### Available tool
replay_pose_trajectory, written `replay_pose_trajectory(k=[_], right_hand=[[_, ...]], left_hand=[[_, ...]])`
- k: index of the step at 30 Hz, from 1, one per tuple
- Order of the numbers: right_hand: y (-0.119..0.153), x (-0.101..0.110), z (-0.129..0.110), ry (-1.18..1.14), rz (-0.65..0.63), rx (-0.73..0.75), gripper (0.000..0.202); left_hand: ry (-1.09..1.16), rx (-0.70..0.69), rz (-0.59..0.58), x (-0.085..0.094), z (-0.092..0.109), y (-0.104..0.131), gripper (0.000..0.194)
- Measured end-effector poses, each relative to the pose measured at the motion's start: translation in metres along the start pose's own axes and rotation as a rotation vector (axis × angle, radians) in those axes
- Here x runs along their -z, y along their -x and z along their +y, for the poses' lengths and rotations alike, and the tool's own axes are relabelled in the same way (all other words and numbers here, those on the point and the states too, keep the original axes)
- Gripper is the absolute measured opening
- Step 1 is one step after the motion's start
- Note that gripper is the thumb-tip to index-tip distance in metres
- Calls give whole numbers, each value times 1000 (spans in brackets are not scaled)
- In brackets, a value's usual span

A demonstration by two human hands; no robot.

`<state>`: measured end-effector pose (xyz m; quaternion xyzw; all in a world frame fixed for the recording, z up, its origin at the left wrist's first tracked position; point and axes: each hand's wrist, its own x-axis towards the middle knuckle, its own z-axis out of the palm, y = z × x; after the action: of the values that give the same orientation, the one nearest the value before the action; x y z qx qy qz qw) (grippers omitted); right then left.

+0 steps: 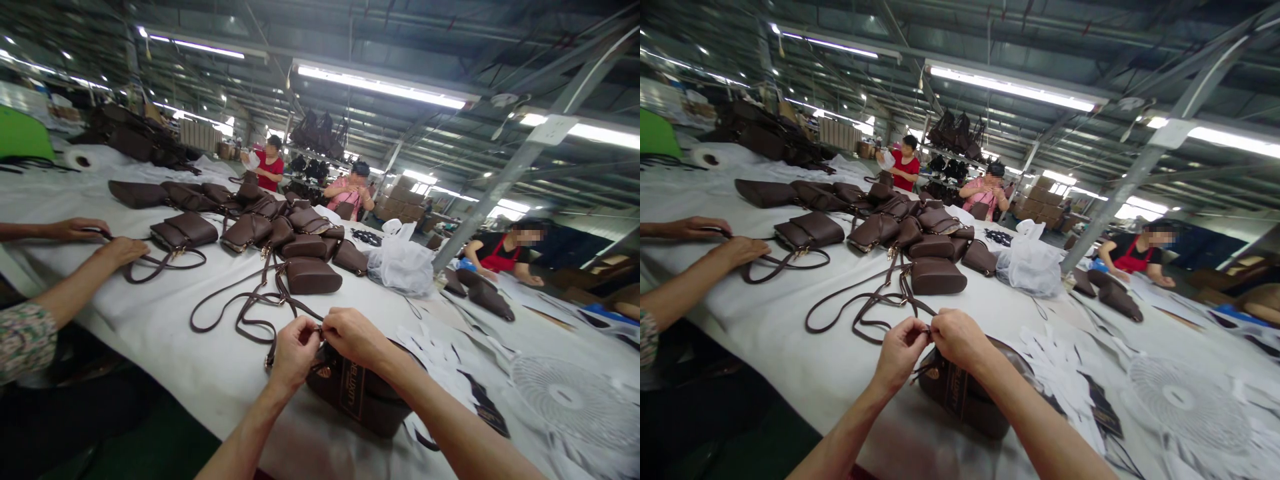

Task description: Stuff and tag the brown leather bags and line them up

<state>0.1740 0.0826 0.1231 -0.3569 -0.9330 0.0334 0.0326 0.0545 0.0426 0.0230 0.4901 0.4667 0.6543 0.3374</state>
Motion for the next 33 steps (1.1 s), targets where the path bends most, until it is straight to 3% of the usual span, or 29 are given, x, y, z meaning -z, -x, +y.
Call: replay_pose_trajectory(k=[9,13,15,19,22,27,33], right_hand=[[1,-7,6,-113,155,22,16],[5,-1,7,-290,154,-5,16],[12,4,8,-336,144,55,17],[36,8,8,-86,1,319,23],[52,4,8,199,-82,455,15],[57,-8,7,492,18,553,18],[56,-18,7,518,94,546,20]], left_hand=[[388,139,-53,0,3,2,8],[467,218,-111,-1,3,3,8],[518,266,-120,-2,1,2,10],[666,344,-112,-3,-5,3,14],[800,380,-73,-3,-9,3,16],[1019,440,-5,-2,-12,2,23],[1120,476,29,-2,-17,2,23]])
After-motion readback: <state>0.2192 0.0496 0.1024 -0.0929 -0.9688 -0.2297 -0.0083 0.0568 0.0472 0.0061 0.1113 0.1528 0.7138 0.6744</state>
